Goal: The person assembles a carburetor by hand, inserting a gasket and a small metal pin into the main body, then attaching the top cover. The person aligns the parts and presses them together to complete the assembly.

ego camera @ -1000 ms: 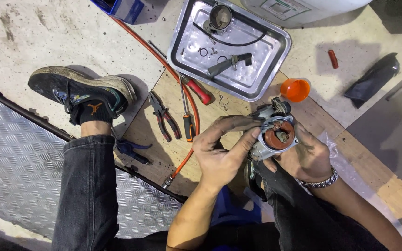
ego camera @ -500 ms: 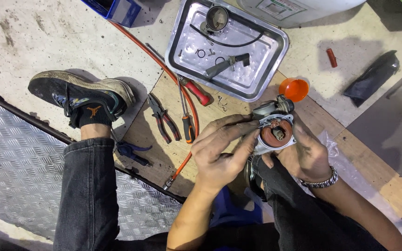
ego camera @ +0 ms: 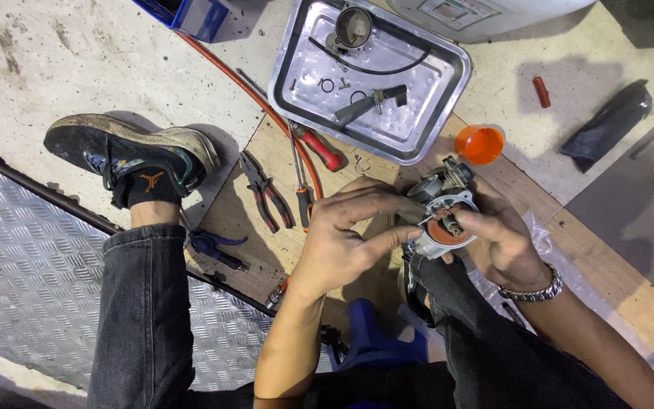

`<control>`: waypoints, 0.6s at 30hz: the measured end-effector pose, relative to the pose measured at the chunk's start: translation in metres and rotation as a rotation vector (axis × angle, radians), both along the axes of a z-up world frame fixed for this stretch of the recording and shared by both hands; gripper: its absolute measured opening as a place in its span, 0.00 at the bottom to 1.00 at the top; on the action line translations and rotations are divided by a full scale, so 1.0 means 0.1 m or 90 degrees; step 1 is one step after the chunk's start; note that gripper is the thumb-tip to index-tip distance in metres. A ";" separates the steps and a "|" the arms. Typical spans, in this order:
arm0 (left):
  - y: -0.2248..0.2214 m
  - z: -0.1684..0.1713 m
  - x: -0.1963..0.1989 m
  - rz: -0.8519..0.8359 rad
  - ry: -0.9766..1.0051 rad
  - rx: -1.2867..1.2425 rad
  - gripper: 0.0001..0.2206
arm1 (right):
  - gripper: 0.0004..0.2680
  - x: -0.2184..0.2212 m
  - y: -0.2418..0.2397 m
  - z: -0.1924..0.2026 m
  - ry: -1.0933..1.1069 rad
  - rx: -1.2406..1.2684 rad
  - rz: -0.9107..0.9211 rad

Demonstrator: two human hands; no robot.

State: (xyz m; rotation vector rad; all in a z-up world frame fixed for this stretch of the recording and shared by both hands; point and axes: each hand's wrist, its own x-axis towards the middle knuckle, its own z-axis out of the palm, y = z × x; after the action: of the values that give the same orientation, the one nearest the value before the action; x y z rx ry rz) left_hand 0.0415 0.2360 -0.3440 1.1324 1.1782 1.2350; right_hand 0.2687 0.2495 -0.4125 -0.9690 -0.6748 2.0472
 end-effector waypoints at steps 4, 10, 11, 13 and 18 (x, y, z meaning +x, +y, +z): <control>0.01 0.00 0.01 -0.002 0.004 0.002 0.09 | 0.27 -0.06 0.00 0.04 -0.144 -0.004 -0.006; -0.02 -0.03 0.06 -0.005 0.010 0.024 0.09 | 0.27 0.00 -0.03 -0.03 -0.174 -0.048 0.000; -0.03 -0.03 0.06 -0.007 0.010 0.028 0.09 | 0.26 0.02 -0.05 -0.05 -0.174 -0.055 -0.001; -0.03 -0.02 0.05 -0.009 0.010 0.031 0.10 | 0.26 0.07 -0.08 -0.11 -0.174 -0.062 -0.002; -0.03 -0.04 0.04 -0.008 0.019 0.070 0.08 | 0.25 0.06 -0.12 -0.07 -0.195 -0.068 0.008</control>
State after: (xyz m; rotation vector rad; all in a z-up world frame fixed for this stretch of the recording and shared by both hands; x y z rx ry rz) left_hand 0.0455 0.2330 -0.3480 1.2413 1.1348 1.2893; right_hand 0.2742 0.2378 -0.4199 -1.3612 -0.7347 1.9817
